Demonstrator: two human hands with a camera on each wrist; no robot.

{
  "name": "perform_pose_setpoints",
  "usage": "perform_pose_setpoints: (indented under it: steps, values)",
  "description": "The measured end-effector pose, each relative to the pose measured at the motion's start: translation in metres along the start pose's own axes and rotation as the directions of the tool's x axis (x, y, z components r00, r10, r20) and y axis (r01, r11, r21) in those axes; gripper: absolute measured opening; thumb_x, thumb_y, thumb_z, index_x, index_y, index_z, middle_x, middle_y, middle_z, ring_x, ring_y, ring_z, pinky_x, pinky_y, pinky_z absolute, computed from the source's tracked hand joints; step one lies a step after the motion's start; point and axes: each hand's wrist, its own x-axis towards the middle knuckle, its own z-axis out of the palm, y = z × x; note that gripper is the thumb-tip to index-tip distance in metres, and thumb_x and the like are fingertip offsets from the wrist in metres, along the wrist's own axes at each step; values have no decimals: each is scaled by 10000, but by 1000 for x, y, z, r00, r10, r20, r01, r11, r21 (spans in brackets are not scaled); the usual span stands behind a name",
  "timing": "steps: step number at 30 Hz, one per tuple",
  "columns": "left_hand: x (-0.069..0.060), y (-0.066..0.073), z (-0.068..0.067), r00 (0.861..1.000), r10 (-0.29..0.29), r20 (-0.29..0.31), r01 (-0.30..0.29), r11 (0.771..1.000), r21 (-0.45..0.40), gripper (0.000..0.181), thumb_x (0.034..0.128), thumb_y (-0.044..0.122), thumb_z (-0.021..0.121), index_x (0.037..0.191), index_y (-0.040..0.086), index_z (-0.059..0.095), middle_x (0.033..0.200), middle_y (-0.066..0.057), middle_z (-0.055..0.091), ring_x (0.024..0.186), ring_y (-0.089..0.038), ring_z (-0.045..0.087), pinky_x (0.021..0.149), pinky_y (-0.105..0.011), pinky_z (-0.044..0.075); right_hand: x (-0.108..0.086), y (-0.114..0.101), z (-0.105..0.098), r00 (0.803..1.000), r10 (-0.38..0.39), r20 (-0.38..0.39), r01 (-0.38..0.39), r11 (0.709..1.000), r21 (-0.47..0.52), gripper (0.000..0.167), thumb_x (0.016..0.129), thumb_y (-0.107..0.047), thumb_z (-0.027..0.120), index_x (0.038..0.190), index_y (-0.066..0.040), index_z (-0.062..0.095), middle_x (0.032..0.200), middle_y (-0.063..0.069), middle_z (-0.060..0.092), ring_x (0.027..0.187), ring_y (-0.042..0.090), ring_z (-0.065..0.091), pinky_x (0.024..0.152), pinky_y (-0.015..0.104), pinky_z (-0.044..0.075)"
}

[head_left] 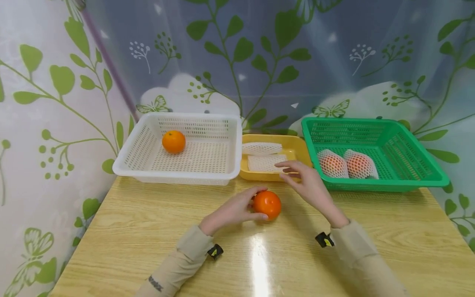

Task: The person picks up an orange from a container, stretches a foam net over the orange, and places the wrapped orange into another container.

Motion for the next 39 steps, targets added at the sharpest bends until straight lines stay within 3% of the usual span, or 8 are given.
perform_pose_setpoints:
  steps: [4, 8, 11, 16, 26, 33, 39]
  values:
    - [1, -2, -2, 1000, 20, 0, -20, 999, 26, 797, 886, 310, 806, 1524, 56, 403, 1472, -103, 524, 1210, -227, 594, 1007, -346, 512, 28, 3, 2, 1000, 6, -13, -8, 988, -154, 277, 968, -106, 693, 1243, -73, 703, 1242, 149, 683, 1050, 335, 667, 916, 512, 566]
    - [1, -2, -2, 1000, 31, 4, -31, 999, 42, 786, 889, 310, 803, 1520, 59, 408, 1477, -112, 518, 1220, -232, 588, 1018, -352, 507, 51, 12, 8, 998, 29, 61, -9, 952, -305, 283, 957, -126, 709, 1233, -64, 716, 1245, 162, 690, 1052, 358, 668, 890, 507, 561]
    - [1, -2, -2, 1000, 23, 8, -23, 999, 31, 782, 890, 307, 802, 1522, 70, 408, 1482, -117, 512, 1234, -232, 581, 1026, -350, 503, 65, 20, 12, 990, 53, 133, -3, 936, -353, 267, 932, -123, 740, 1191, -61, 740, 1225, 147, 706, 1089, 357, 660, 925, 508, 545]
    - [0, -1, -2, 1000, 5, 14, -5, 1000, 23, 782, 891, 308, 800, 1528, 86, 404, 1490, -109, 505, 1249, -226, 569, 1047, -363, 488, 82, 32, 20, 969, 99, 228, -9, 931, -364, 253, 887, -123, 792, 1138, -98, 774, 1207, 92, 725, 1126, 315, 649, 988, 492, 518]
    - [0, 0, -2, 1000, -10, 17, 10, 1000, 3, 800, 890, 323, 800, 1537, 90, 392, 1502, -109, 492, 1254, -217, 562, 1046, -348, 487, 98, 41, 27, 934, 167, 317, -23, 910, -413, 148, 900, -130, 772, 1048, -131, 764, 1073, 96, 720, 1001, 278, 655, 890, 469, 547]
    - [-1, 0, -2, 1000, -12, 21, 12, 1000, 2, 826, 890, 338, 798, 1552, 93, 369, 1496, -103, 497, 1245, -205, 563, 1045, -338, 483, 92, 39, 22, 949, 172, 264, -58, 919, -389, 174, 964, -138, 700, 1120, -78, 751, 1066, 108, 737, 972, 292, 672, 898, 464, 544]
    - [-2, 0, -3, 1000, 2, 5, -2, 1000, 19, 826, 887, 341, 800, 1544, 79, 373, 1495, -117, 495, 1275, -231, 550, 1070, -394, 469, 83, 22, 8, 970, 123, 207, -40, 930, -366, 215, 1002, -139, 646, 1189, -73, 729, 1149, 140, 728, 1006, 328, 684, 877, 486, 562]
